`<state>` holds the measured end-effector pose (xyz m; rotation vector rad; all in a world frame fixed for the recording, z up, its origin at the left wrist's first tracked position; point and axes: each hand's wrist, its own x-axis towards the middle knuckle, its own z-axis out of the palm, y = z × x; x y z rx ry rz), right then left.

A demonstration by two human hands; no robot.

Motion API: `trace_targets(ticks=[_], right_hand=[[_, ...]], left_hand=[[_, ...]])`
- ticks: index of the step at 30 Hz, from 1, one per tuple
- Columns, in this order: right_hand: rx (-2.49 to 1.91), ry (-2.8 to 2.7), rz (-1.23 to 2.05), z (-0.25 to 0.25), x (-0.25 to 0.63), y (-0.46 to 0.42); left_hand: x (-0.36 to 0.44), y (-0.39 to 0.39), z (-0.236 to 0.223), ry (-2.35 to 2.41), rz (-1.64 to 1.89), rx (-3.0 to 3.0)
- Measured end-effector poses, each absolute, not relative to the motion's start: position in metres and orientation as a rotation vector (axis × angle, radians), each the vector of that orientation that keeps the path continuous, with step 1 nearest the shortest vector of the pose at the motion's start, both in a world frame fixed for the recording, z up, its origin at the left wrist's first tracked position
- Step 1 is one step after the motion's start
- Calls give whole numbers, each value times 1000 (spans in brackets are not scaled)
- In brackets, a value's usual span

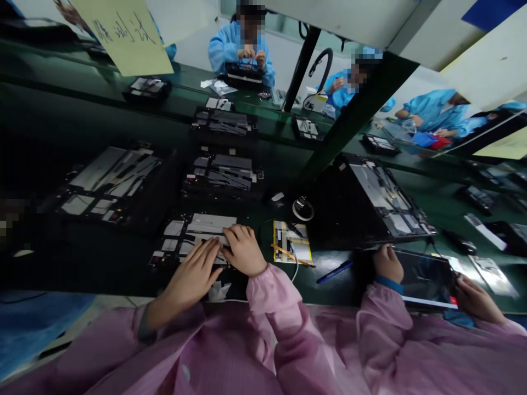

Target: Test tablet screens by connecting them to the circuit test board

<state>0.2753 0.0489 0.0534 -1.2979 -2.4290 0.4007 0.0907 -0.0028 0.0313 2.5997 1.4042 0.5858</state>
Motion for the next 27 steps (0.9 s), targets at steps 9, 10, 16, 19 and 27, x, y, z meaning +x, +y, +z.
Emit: trace_targets(ticks=[9, 10, 16, 19, 27], right_hand=[[-1337, -2528, 305, 57, 267, 48], [-1344, -2468, 325, 57, 267, 47], [-1457, -1813, 392, 37, 280, 25], [-1593, -1602, 328, 21, 282, 11], [-1670, -1506, 435, 41, 276, 4]], left_hand=[[80, -13, 41, 1277, 736, 2421], [72, -13, 45, 1307, 795, 2362], [0, -17, 34, 1751, 863, 2115], [-20, -22, 15, 1759, 764, 2163], [-7, -28, 8, 1855, 890, 2137]])
